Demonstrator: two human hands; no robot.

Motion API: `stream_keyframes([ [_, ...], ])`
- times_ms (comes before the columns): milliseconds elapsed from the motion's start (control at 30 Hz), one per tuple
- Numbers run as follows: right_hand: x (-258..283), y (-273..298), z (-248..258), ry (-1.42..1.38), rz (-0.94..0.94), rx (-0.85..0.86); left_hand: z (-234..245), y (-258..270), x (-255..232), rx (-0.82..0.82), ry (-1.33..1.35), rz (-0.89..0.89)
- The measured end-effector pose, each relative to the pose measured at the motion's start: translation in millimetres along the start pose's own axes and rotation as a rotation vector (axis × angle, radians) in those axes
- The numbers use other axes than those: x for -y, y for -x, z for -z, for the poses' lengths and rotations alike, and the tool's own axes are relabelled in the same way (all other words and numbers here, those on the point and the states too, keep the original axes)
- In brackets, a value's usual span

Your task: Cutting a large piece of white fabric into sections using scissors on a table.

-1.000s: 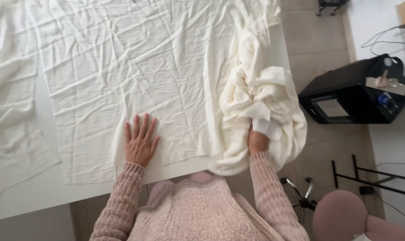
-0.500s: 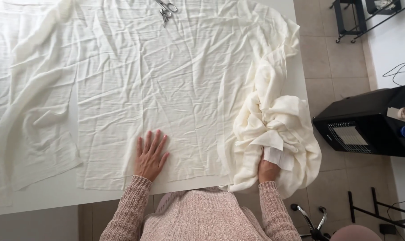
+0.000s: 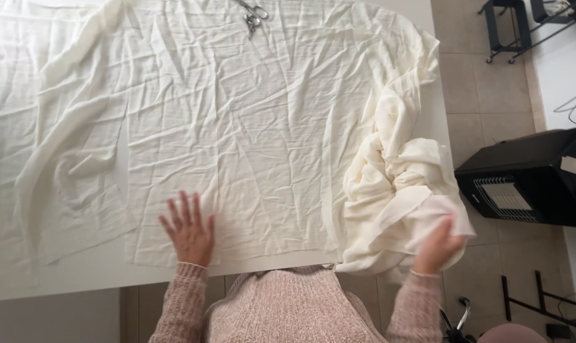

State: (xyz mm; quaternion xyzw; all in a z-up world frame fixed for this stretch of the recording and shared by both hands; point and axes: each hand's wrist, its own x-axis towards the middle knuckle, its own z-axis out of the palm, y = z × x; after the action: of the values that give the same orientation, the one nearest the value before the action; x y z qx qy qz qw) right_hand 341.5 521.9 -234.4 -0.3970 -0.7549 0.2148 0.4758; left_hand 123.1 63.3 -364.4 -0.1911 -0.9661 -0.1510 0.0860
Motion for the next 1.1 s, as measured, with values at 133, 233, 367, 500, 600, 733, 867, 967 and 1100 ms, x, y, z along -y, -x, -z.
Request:
stream_keyframes([
  [133, 101.9, -28.1, 36.7, -0.579, -0.413, 0.215, -0.1, 12.8, 41.0, 0.12, -0.033, 0.103],
  [233, 147.9, -29.0, 35.4, -0.873, -0.425, 0.422, -1.0, -6.3, 75.8, 0.115, -0.132, 0.098],
  [367, 210.0, -16.4, 15.0, -0.948, -0.41, 0.549, 13.3, -26.4, 76.8, -0.045, -0.069, 0.133],
  [500, 300.8, -8.7, -5.1, -0.73, -0.514, 0.432, 91.0, -36.2, -40.2, 0.161, 0.795, -0.033],
  [600, 316.6, -1.4, -3.5, -0.785, -0.568, 0.664, 110.0, -27.5, -102.7, 0.635, 1.825, -0.245],
  [733, 307.3, 13.5, 6.0, -0.876, -0.517, 0.858, 93.5, -12.1, -135.2, 0.837, 2.174, -0.409],
  [867, 305.1, 24.0, 8.9, -0.848, -0.496, 0.922, 122.9, -14.6, -138.6, 0.73, 2.569, 0.018],
  [967, 248.0, 31.8, 0.7, -1.004, -0.609, 0.85, 121.5, -24.5, -122.8, 0.377, 2.38, 0.525],
  [1100, 248.1, 20.7, -13.9, -1.134, -0.606, 0.969, 212.2, -85.5, -120.5, 0.385, 1.964, 0.197],
])
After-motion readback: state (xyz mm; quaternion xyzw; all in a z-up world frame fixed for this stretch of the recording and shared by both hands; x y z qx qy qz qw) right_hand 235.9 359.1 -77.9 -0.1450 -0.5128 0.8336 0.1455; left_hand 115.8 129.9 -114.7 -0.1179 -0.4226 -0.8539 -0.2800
